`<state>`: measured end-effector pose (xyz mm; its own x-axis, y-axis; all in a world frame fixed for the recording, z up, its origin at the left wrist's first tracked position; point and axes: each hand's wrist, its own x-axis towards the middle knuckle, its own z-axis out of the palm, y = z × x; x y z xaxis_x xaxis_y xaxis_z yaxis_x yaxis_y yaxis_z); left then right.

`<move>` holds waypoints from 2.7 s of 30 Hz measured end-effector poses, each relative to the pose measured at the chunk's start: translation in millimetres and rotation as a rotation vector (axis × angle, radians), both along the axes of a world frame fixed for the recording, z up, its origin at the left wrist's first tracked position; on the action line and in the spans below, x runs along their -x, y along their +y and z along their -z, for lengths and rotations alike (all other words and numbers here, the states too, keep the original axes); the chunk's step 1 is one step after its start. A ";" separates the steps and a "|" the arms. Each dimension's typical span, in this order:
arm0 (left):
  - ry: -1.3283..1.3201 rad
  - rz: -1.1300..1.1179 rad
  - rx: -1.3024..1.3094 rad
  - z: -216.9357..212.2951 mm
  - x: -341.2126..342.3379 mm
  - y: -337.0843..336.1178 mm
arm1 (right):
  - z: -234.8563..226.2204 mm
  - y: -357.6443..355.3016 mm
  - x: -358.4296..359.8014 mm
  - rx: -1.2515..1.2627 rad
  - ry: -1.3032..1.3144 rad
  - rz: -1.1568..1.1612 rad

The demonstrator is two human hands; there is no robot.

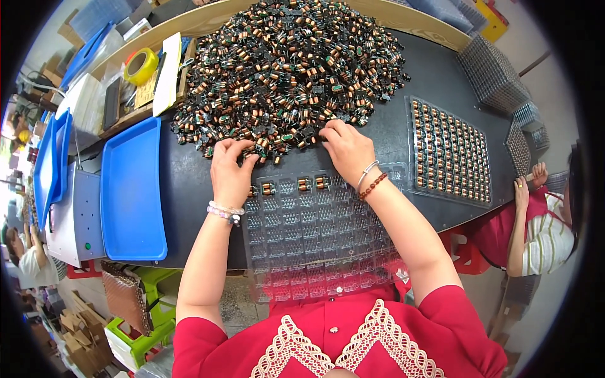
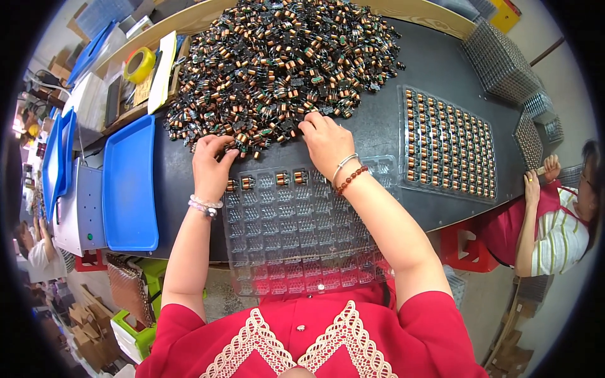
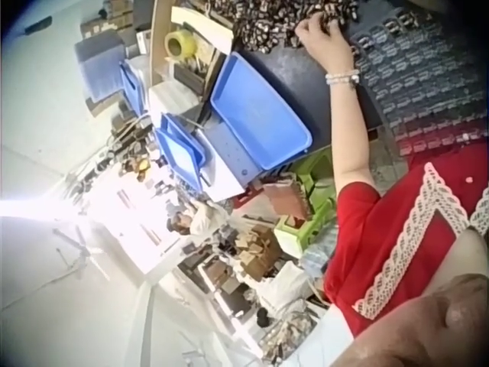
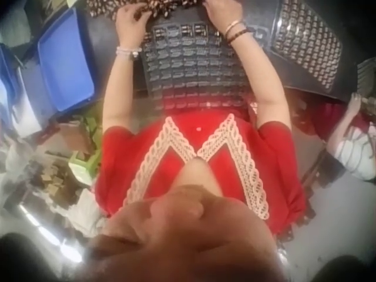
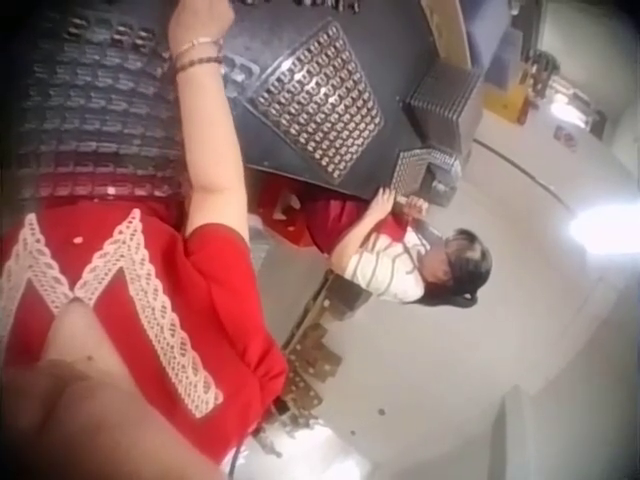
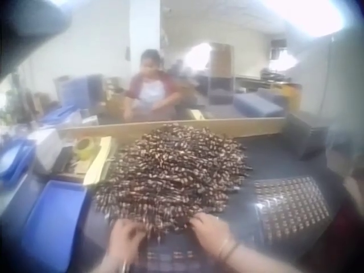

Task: The person sorts small electronic components by hand, taking them from a pile and placing them into a plastic grid tray for assembly.

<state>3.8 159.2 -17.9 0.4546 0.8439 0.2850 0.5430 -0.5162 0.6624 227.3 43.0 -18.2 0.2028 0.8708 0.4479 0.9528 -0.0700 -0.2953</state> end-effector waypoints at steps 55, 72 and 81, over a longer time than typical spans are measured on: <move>-0.176 0.035 -0.209 -3.3 -21.0 -10.4 | -8.0 -74.5 3.0 0.009 0.215 -0.221; -0.732 0.055 0.536 8.3 -13.5 -21.5 | -1.2 -47.6 -20.6 0.045 0.409 -0.160; -0.661 0.002 0.443 -16.4 25.8 -39.1 | 0.9 6.0 -30.7 -0.034 -0.128 0.040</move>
